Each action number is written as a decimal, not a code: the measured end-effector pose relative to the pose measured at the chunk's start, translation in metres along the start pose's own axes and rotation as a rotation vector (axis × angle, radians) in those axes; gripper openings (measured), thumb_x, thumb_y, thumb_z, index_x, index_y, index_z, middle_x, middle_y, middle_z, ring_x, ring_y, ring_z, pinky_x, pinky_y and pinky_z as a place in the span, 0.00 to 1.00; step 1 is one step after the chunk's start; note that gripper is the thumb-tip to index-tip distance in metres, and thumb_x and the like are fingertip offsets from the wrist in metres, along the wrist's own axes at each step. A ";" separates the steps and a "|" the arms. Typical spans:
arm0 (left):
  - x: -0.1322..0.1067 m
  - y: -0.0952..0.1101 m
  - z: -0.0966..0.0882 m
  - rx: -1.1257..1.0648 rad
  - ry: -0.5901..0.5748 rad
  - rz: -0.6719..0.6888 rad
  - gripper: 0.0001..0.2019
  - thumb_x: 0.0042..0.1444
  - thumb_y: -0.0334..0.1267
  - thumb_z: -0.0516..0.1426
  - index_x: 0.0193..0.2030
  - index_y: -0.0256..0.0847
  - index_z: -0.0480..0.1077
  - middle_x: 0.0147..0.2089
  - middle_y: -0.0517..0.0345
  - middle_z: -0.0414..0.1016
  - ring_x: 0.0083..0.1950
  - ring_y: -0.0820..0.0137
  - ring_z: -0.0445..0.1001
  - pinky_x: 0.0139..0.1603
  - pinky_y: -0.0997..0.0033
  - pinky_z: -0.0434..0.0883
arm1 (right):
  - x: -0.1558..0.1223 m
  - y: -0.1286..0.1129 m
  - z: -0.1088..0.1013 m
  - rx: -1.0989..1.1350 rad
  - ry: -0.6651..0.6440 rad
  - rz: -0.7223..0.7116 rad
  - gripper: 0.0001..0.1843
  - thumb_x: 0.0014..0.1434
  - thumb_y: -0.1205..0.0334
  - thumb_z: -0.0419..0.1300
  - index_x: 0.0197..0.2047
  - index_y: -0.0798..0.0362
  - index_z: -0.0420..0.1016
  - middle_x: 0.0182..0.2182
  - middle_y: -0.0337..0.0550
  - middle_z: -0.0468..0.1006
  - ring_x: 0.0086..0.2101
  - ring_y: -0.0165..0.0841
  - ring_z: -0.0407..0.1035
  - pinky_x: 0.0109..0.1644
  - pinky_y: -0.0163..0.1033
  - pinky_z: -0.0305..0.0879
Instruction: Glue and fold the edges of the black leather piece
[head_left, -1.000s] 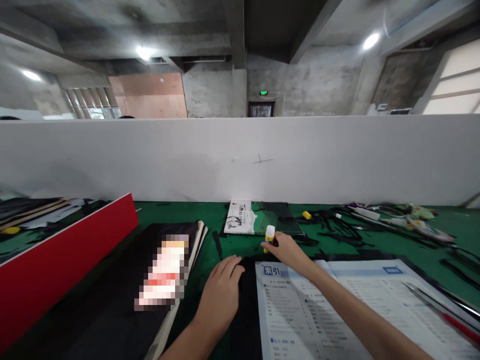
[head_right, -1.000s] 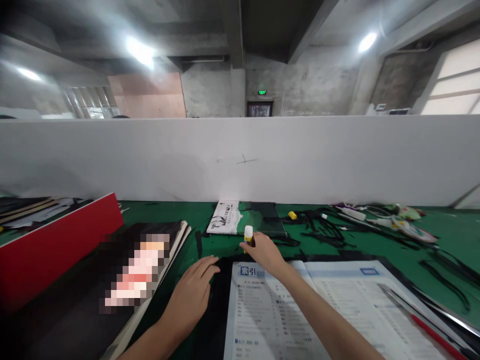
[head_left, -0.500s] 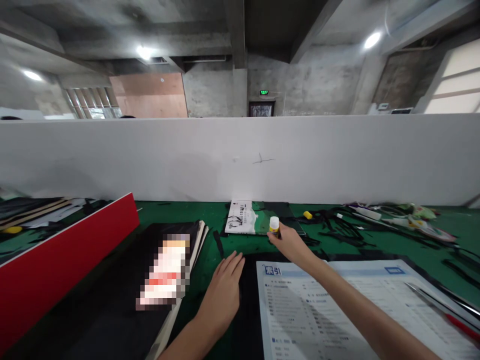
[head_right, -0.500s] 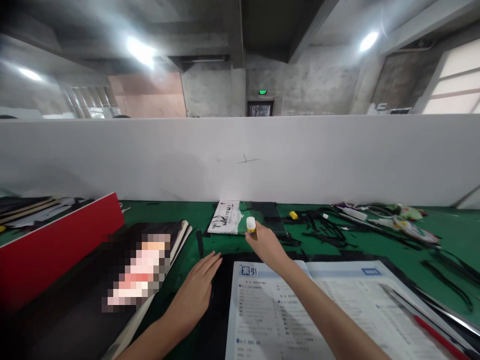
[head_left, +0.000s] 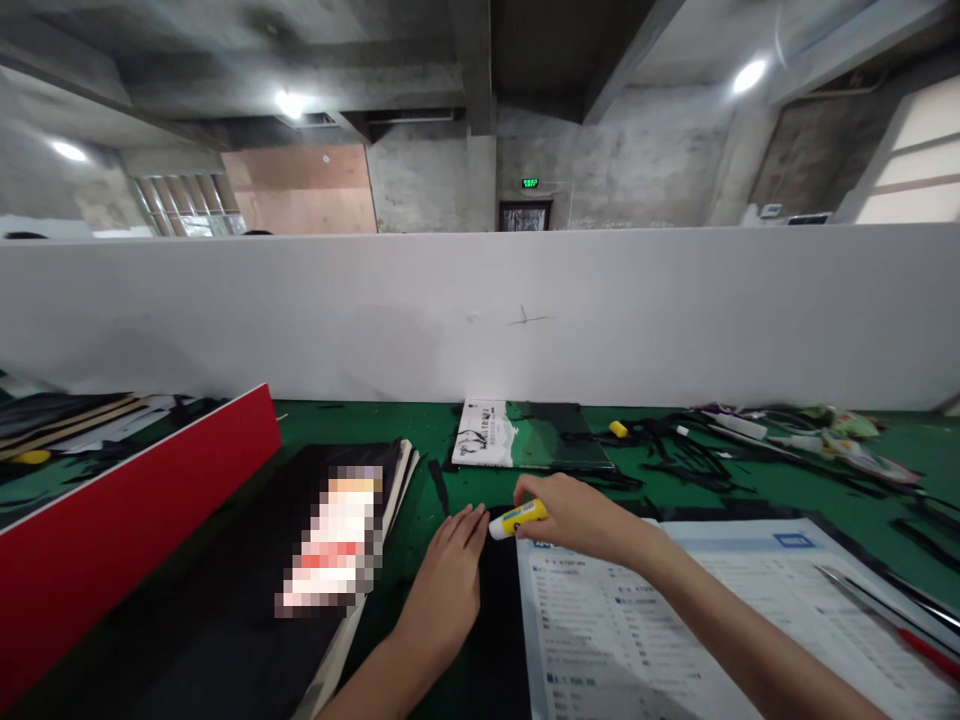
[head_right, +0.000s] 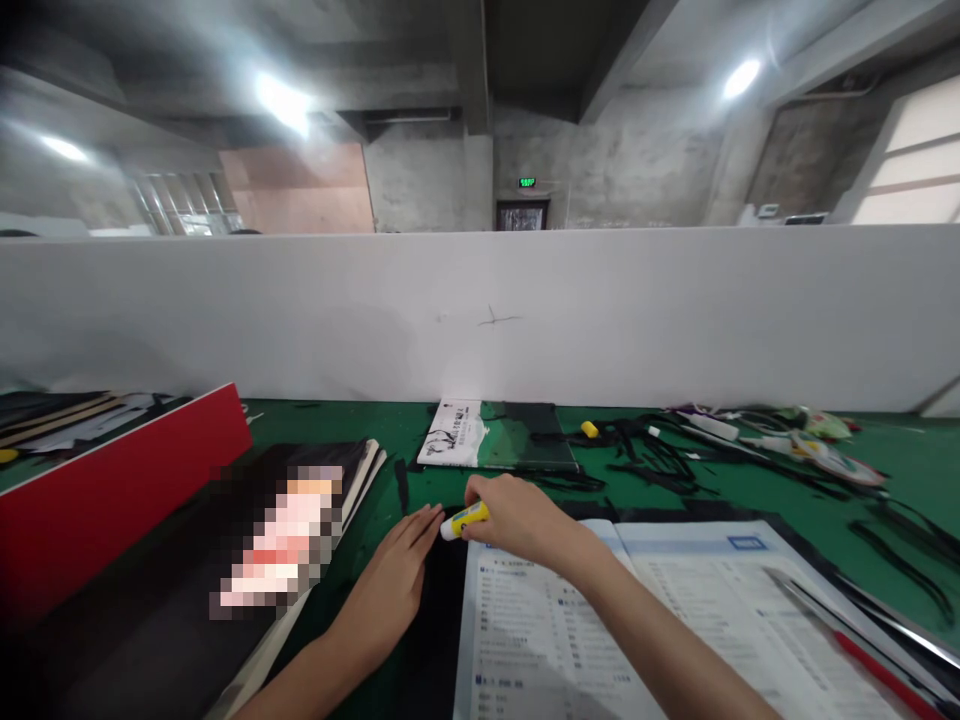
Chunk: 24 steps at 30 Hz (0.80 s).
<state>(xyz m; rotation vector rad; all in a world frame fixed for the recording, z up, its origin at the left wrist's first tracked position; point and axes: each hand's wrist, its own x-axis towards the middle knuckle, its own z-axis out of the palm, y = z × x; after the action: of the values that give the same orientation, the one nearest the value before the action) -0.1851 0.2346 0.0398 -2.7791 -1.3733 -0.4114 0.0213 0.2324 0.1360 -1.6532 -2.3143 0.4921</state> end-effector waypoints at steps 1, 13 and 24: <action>0.000 0.000 0.001 0.003 0.002 0.000 0.32 0.51 0.20 0.42 0.65 0.34 0.56 0.67 0.51 0.57 0.67 0.65 0.54 0.66 0.55 0.57 | 0.001 -0.002 0.003 -0.016 0.011 0.010 0.10 0.50 0.56 0.60 0.38 0.47 0.72 0.31 0.40 0.76 0.33 0.36 0.69 0.30 0.34 0.51; 0.000 -0.002 0.004 0.000 0.048 0.023 0.32 0.51 0.19 0.42 0.65 0.36 0.56 0.66 0.51 0.58 0.67 0.66 0.56 0.66 0.56 0.58 | 0.004 -0.004 0.018 -0.074 0.026 0.005 0.06 0.51 0.58 0.58 0.33 0.48 0.66 0.26 0.37 0.72 0.30 0.33 0.66 0.27 0.34 0.44; 0.002 -0.002 0.001 -0.009 0.040 0.014 0.32 0.50 0.19 0.42 0.64 0.35 0.57 0.66 0.50 0.59 0.66 0.66 0.57 0.66 0.56 0.58 | 0.005 -0.004 0.018 -0.065 0.008 0.029 0.08 0.52 0.55 0.58 0.36 0.47 0.67 0.27 0.38 0.72 0.31 0.33 0.66 0.27 0.33 0.46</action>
<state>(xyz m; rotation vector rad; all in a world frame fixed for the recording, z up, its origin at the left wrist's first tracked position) -0.1853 0.2370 0.0395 -2.7696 -1.3463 -0.4712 0.0096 0.2333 0.1210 -1.7168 -2.3275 0.4191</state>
